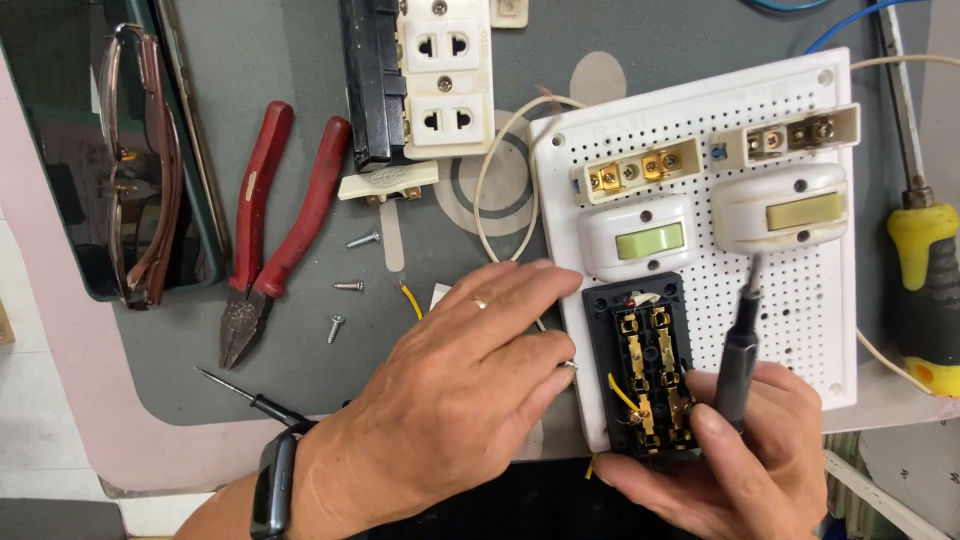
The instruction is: Assembling electrical components like sockets and switches onto a power strip baseplate using a screwdriver.
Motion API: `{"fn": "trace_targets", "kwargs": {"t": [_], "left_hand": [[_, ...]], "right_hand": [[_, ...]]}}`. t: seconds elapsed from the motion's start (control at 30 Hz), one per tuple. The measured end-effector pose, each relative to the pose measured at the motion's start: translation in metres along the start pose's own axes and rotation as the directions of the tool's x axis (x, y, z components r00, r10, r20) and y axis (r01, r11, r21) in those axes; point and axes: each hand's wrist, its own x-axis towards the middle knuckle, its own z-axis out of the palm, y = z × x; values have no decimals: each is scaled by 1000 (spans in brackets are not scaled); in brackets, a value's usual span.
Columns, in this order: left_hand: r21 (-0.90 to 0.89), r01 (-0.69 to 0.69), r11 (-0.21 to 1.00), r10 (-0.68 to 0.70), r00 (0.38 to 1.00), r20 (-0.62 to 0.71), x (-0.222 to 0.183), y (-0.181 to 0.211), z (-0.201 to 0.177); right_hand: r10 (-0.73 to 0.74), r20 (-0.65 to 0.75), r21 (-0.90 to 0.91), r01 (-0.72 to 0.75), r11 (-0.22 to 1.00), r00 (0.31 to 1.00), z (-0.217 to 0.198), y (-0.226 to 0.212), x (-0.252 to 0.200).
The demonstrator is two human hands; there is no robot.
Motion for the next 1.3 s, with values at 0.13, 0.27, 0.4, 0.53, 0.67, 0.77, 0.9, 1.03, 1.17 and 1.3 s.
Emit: {"fn": "trace_targets", "kwargs": {"t": [0.13,0.27,0.4,0.53,0.67,0.77,0.9,1.03,1.17,1.3], "left_hand": [[55,-30,998,29,1000,8,1,0,1],[76,-57,996,56,998,16,2,-2,0],[77,-73,994,69,996,51,2,-5,-2],[84,-74,994,67,995,76,1,-6,-2],[92,-100,991,92,992,89,1,-7,-3],[120,-112,987,100,990,96,1,-7,-2],[138,-108,985,92,989,114,0,-6,-1],[142,-119,983,105,989,103,-1,-7,1],[166,-121,979,102,988,116,-2,-8,2],[167,-132,977,116,988,99,0,-5,0]], "right_hand": [[-17,8,30,16,999,1000,0,5,-5],[18,21,45,-19,999,1000,-3,2,-2],[5,23,40,-6,999,1000,-3,3,-1],[16,57,31,-18,999,998,-7,0,2],[0,-11,26,0,1000,1000,-2,2,-3],[-8,-19,19,8,1000,1000,1,3,1],[-91,-93,-9,90,996,992,6,7,5],[-97,-105,22,100,995,990,8,7,5],[-82,-131,47,89,995,988,9,7,4],[-73,-128,0,73,997,989,9,4,4]]}}
